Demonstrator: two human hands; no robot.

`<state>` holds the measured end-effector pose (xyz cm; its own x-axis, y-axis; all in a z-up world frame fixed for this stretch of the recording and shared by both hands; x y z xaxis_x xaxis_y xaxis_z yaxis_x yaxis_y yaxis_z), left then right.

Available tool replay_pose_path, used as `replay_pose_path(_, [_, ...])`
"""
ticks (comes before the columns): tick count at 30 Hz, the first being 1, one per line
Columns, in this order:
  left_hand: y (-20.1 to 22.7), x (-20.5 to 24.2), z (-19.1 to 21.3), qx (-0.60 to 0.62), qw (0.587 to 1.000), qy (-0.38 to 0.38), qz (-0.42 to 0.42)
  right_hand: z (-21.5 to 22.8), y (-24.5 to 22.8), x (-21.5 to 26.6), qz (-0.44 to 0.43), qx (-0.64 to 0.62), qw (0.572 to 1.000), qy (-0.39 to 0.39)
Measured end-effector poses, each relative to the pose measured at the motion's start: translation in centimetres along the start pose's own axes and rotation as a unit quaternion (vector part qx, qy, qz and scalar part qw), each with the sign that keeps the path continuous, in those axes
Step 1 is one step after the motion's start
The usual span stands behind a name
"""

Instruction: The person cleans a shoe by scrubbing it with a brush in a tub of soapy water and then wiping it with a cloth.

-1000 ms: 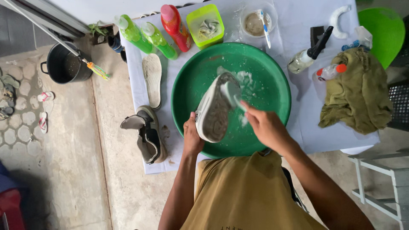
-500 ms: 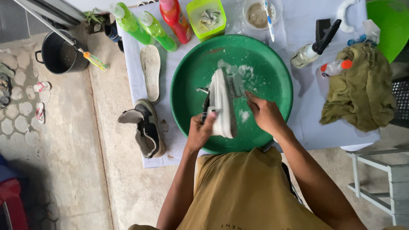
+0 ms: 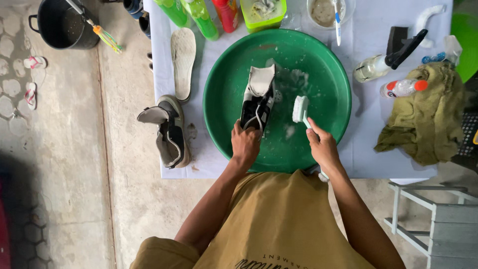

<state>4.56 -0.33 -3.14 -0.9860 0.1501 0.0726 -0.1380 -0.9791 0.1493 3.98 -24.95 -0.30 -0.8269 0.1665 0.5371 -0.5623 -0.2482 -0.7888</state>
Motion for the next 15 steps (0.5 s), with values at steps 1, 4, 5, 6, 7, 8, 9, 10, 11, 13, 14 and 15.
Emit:
replay_pose_path(1, [-0.2, 0.3, -0.5, -0.009, 1.000, 0.006, 0.000, -0.1, 0.0, 0.1, -0.001, -0.008, 1.000, 0.002])
replay_pose_path(4, [-0.3, 0.8, -0.4, -0.013, 1.000, 0.010, 0.005, -0.8, -2.2, -0.2, 0.123, 0.027, 0.992, -0.009])
replay_pose_path(5, [-0.3, 0.8, 0.0, 0.000, 1.000, 0.002, 0.013, -1.2, -2.7, -0.3, 0.128, 0.049, 0.990, -0.020])
replay_pose_path(6, [-0.2, 0.7, 0.7, 0.013, 1.000, -0.005, 0.022, -1.8, -3.3, -0.3, 0.133, 0.073, 0.988, -0.033])
replay_pose_path(7, [-0.3, 0.7, 1.5, 0.032, 0.999, -0.010, 0.037, -2.6, -4.0, -0.3, 0.138, 0.096, 0.985, -0.045])
replay_pose_path(8, [-0.4, 0.8, 2.2, 0.051, 0.997, -0.015, 0.054, -3.5, -4.9, -0.4, 0.159, 0.122, 0.978, -0.059])
replay_pose_path(9, [-0.6, 0.7, 2.6, 0.070, 0.995, -0.019, 0.071, -4.6, -5.8, -0.5, 0.179, 0.147, 0.970, -0.074])
replay_pose_path(10, [-0.9, 0.6, 3.3, 0.095, 0.991, 0.021, 0.092, -5.8, -6.6, -0.5, 0.198, 0.172, 0.961, -0.091])
replay_pose_path(11, [-1.4, 0.5, 3.6, 0.120, 0.984, 0.062, 0.113, -7.0, -7.6, -0.4, 0.236, 0.180, 0.948, -0.111])
replay_pose_path(13, [-2.5, -0.2, 2.9, 0.138, 0.975, 0.105, 0.140, -9.6, -9.3, -0.2, 0.313, 0.196, 0.917, -0.150])
replay_pose_path(14, [-2.9, -0.7, 2.0, 0.133, 0.975, 0.105, 0.146, -10.9, -9.5, -0.7, 0.291, 0.210, 0.920, -0.158])
replay_pose_path(15, [-3.2, -1.0, 1.0, 0.127, 0.975, 0.104, 0.151, -12.2, -9.6, -1.3, 0.270, 0.224, 0.922, -0.166])
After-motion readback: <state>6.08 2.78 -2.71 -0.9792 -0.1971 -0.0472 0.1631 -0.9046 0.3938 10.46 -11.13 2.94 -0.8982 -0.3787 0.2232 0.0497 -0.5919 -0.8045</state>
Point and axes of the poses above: each hand's wrist, its own x-axis away from the middle knuckle, its own z-axis out of the back of the hand, y = z × x, the point moved 6 cm from there along -x, towards the middle knuckle, and after that the axes turned 14 degrees about -x, right-handed, at the moved point
